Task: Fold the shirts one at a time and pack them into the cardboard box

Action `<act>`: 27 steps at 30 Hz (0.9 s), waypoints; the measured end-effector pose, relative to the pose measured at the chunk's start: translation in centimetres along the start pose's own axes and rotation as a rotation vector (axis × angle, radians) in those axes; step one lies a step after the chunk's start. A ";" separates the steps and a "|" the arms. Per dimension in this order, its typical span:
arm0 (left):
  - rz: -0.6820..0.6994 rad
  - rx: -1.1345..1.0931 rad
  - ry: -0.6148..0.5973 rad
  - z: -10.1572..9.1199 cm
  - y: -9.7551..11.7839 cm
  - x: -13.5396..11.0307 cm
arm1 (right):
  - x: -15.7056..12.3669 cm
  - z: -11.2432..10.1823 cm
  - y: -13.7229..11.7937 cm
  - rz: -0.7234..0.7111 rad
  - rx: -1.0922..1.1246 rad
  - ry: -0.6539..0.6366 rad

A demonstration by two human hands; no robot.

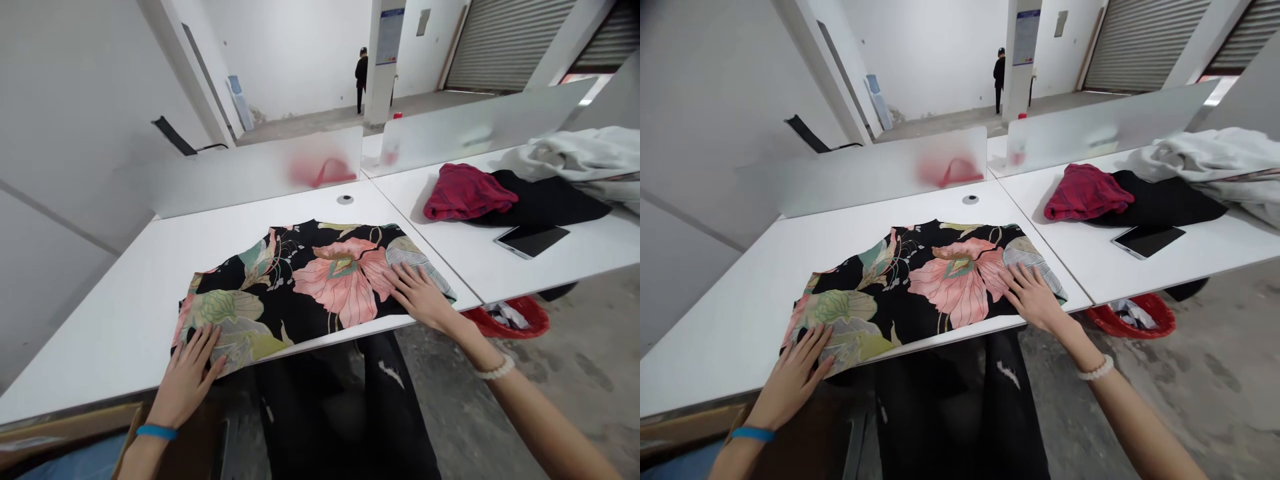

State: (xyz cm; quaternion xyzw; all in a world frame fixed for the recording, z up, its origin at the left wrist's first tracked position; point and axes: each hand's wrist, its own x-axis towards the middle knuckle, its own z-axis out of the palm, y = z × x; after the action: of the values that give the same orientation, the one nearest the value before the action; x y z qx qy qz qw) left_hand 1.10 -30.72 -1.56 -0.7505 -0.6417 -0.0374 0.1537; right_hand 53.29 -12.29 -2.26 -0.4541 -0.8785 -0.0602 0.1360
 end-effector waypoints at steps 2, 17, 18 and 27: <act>0.023 0.019 0.043 -0.6 0.8 0.2 | -0.6 -0.5 0.3 0.069 -0.003 0.071; 0.272 -0.109 0.109 -0.7 4.7 0.8 | -9.4 -3.8 -6.1 0.788 0.690 0.233; 0.254 -0.132 0.100 -0.8 4.2 0.5 | -10.1 -3.4 -5.9 0.850 0.753 0.235; -0.007 -0.397 0.084 -5.4 5.3 13.8 | -8.5 -1.0 -5.4 1.035 1.289 0.426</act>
State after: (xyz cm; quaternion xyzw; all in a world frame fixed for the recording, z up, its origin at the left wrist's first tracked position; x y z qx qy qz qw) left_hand 9.40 -19.80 6.11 -0.7616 -0.6174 -0.1949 0.0290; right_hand 53.78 -22.33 -3.69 -0.6111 -0.3788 0.4368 0.5406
